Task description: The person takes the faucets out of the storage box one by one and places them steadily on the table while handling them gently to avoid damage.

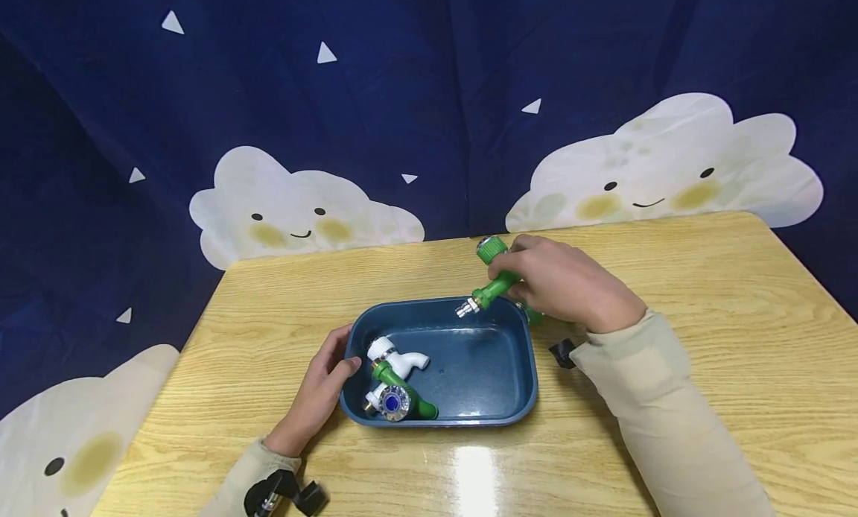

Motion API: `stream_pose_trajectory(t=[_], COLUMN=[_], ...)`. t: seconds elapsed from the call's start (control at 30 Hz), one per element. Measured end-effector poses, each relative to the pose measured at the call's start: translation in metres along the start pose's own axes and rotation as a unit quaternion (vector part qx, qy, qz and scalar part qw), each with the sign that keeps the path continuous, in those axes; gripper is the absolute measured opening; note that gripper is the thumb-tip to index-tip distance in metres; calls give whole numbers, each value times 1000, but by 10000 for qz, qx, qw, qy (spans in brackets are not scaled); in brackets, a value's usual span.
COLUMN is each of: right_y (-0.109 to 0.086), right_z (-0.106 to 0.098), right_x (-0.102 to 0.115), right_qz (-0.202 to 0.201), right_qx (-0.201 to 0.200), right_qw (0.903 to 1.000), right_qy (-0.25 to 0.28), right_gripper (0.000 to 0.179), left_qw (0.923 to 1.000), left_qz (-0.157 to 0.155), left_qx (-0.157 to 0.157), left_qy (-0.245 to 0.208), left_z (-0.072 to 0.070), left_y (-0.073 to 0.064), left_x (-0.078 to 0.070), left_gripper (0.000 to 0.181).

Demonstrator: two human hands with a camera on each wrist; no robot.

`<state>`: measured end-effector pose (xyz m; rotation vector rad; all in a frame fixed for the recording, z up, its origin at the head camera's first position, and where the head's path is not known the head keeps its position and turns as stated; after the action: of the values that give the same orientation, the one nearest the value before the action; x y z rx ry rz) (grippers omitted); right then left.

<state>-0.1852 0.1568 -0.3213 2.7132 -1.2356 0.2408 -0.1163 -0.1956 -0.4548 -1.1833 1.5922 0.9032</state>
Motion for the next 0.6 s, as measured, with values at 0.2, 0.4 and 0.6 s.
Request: stream_pose_trajectory(t=[0.2,0.4,0.6], right_y=[0,0,0], right_z=[0,0,-2], right_x=[-5,-10,-12], right_qz=[158,211,289], right_qx=[20,73,136], right_qw=[9998,9997,9994], right_qy=[111,112,153], right_gripper=[27,26,27], left_qw=[10000,10000,10000], left_qz=[4,-10,-21], left_qx=[8,26,58], left_qy=[12,-36,-67], left_z=[0,0,0], left_y=[0,0,-1], left_x=[0,-1,-2], left_gripper=[48,49,47])
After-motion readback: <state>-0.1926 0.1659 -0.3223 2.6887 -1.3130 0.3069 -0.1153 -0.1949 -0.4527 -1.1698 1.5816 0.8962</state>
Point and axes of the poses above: each hand's wrist, its own y-axis towards the middle knuckle, its own z-axis out of the palm, x = y × z, the point moved 2 cm from there along y, towards the middle knuckle, and after that the axes turned 9 degrees about x, right-handed, at the moved point
